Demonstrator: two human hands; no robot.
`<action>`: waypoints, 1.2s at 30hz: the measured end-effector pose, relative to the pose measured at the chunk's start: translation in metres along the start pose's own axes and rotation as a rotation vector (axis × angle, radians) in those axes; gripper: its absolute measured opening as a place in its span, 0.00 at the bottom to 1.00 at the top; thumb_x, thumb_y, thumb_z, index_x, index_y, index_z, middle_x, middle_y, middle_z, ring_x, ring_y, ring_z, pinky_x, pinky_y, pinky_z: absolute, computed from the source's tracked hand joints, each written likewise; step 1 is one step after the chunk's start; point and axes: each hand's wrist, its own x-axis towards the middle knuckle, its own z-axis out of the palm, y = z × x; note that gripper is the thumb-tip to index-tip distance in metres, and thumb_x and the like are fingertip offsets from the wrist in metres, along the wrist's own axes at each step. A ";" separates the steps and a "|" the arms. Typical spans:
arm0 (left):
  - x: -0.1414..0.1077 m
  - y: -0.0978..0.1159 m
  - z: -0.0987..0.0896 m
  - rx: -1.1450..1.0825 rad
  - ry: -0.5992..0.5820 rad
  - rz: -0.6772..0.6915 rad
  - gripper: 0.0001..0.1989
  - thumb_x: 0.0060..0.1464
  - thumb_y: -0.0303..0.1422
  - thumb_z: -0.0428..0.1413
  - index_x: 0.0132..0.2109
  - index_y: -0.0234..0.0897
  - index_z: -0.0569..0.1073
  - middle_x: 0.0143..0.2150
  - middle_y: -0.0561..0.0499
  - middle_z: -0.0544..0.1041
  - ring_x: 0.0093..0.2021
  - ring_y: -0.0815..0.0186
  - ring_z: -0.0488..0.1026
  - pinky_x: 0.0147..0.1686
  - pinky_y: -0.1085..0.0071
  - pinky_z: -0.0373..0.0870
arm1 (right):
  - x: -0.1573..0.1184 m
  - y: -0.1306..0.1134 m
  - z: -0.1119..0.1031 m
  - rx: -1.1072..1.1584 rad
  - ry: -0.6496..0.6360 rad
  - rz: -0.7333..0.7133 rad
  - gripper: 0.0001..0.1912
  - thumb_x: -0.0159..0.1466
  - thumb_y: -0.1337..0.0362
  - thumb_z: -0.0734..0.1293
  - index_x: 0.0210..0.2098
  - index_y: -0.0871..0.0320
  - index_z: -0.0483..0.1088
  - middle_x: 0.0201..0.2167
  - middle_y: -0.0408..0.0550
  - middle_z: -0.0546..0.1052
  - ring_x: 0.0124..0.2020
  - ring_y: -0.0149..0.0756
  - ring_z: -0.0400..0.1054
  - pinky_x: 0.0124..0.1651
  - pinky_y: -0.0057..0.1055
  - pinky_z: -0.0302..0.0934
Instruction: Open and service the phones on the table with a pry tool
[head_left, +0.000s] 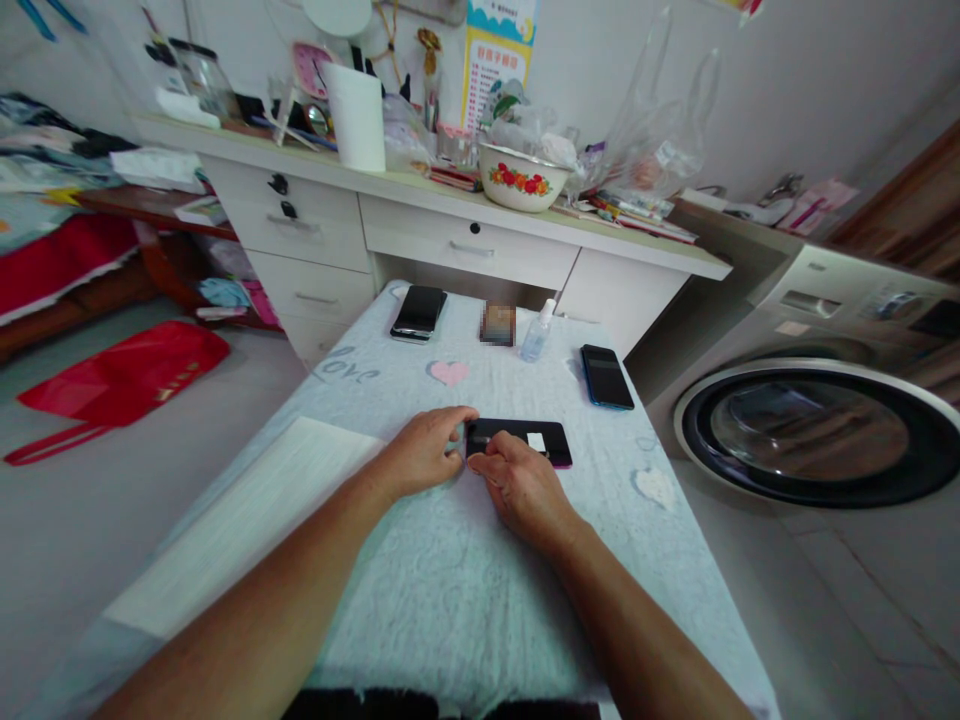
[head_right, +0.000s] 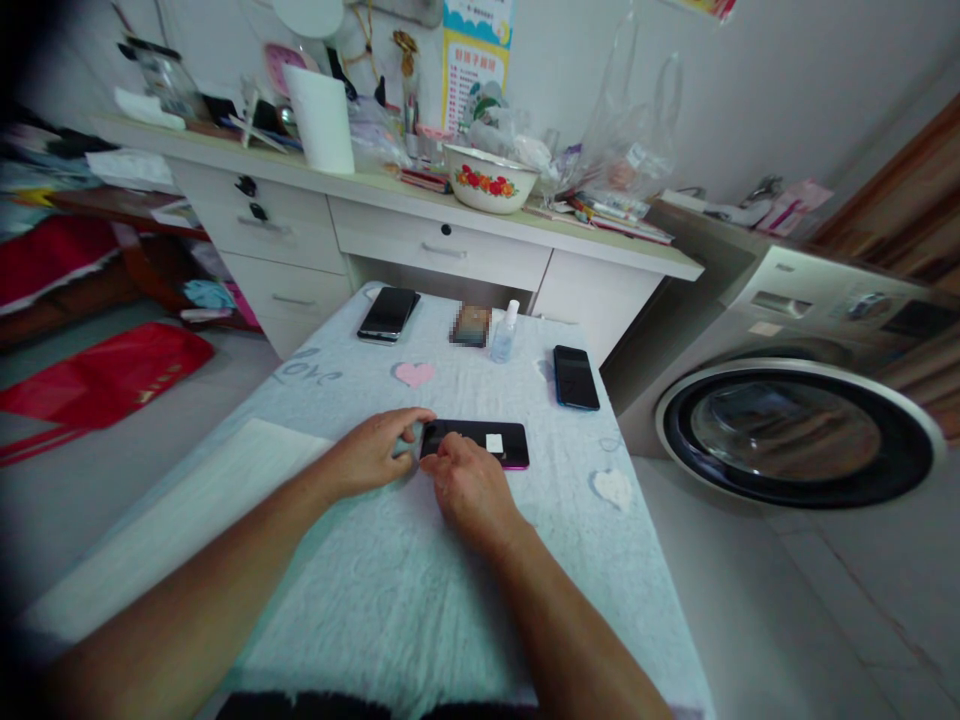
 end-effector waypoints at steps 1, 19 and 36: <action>0.000 0.000 0.000 -0.002 0.000 0.001 0.30 0.40 0.23 0.52 0.55 0.38 0.68 0.45 0.48 0.77 0.40 0.64 0.74 0.44 0.67 0.70 | 0.001 -0.002 0.000 -0.012 -0.010 -0.007 0.15 0.67 0.69 0.58 0.41 0.52 0.75 0.37 0.46 0.71 0.35 0.33 0.62 0.35 0.27 0.52; -0.001 0.004 -0.002 0.007 -0.006 0.003 0.25 0.44 0.27 0.55 0.53 0.37 0.68 0.42 0.49 0.76 0.38 0.64 0.73 0.43 0.67 0.69 | -0.012 0.024 -0.009 0.058 0.047 0.011 0.15 0.61 0.73 0.62 0.40 0.53 0.78 0.36 0.47 0.72 0.35 0.32 0.66 0.37 0.27 0.58; -0.001 0.002 -0.001 -0.038 0.007 0.012 0.27 0.43 0.32 0.60 0.53 0.39 0.68 0.47 0.49 0.77 0.39 0.63 0.74 0.44 0.66 0.69 | -0.003 0.010 -0.005 -0.004 0.005 0.018 0.12 0.66 0.68 0.61 0.39 0.52 0.76 0.36 0.46 0.72 0.34 0.31 0.64 0.33 0.26 0.53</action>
